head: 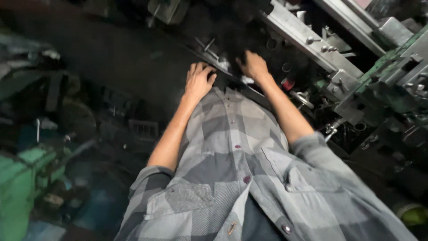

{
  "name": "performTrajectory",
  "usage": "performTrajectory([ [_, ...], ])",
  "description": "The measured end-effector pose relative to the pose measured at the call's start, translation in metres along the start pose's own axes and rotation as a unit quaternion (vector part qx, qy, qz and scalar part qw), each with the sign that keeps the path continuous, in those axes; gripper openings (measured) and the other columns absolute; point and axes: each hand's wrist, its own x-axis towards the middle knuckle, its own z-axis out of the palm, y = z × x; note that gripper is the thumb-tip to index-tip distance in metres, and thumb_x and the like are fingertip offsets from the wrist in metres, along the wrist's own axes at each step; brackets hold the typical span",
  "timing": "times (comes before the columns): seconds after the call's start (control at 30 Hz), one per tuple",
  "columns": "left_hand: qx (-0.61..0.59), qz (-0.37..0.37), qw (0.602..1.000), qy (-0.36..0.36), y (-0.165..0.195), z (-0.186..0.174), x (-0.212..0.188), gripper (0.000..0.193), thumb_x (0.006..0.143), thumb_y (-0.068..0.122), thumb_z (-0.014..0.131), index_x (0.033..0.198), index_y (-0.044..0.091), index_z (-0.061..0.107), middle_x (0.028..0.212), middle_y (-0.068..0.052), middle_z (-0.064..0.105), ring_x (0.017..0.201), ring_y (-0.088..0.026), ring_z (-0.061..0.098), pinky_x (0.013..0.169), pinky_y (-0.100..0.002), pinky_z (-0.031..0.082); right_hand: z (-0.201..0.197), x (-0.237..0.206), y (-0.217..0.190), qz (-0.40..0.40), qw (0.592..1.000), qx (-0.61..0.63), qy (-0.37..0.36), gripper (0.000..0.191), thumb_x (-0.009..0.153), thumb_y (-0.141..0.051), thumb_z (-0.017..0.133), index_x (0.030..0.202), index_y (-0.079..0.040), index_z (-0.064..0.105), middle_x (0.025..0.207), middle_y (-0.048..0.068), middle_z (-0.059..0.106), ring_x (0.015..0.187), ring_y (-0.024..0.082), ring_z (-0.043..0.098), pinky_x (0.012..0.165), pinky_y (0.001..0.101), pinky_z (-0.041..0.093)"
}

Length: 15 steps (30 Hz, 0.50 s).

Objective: The person operates a lathe, fitting a metal workpiece into the chuck and tightening it with a chuck key, then carries a small part to a workbench. There they place a punch on the engine component and strike it with a hammer, then handle the engine cylinder casting on the bench.

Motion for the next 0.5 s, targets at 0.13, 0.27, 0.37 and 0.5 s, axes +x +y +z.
performTrajectory([
  [0.13,-0.022,0.011,1.000,0.003,0.018,-0.009,-0.034,0.020,0.092,0.025,0.073,0.110,0.016,0.076,0.121,-0.005,0.064,0.122,-0.031,0.052,0.100,-0.049,0.043,-0.002,0.015,-0.015,0.036,0.999,-0.005,-0.038,0.053,0.102,-0.057,0.058,0.129,-0.011,0.067,0.118,0.019,0.071,0.109,0.042,0.067,0.089,0.0536,0.053],
  [0.27,-0.033,-0.018,0.998,0.042,0.030,-0.009,-0.067,0.022,0.092,0.025,0.073,0.111,0.016,0.076,0.122,-0.007,0.064,0.122,-0.032,0.052,0.101,-0.047,0.044,-0.005,0.015,-0.015,0.012,0.999,-0.016,0.029,0.062,0.087,-0.054,0.068,0.124,-0.004,0.063,0.108,0.022,0.071,0.100,0.041,0.069,0.082,0.0501,0.055],
  [0.37,-0.075,-0.030,0.994,0.073,0.033,-0.007,-0.085,0.022,0.093,0.023,0.073,0.114,0.015,0.075,0.122,-0.008,0.064,0.121,-0.033,0.053,0.102,-0.045,0.044,-0.008,0.010,-0.016,0.038,0.998,-0.013,-0.039,0.048,0.095,-0.049,0.061,0.120,-0.009,0.071,0.114,0.020,0.073,0.106,0.040,0.069,0.090,0.0498,0.055],
  [0.5,-0.104,-0.037,0.989,0.102,0.033,-0.006,-0.090,0.020,0.094,0.021,0.073,0.113,0.015,0.075,0.120,-0.009,0.065,0.118,-0.034,0.054,0.103,-0.043,0.046,-0.013,-0.004,-0.020,0.000,1.000,-0.016,0.016,0.044,0.095,-0.041,0.062,0.122,-0.007,0.067,0.113,0.023,0.071,0.106,0.042,0.068,0.089,0.0519,0.054],
])
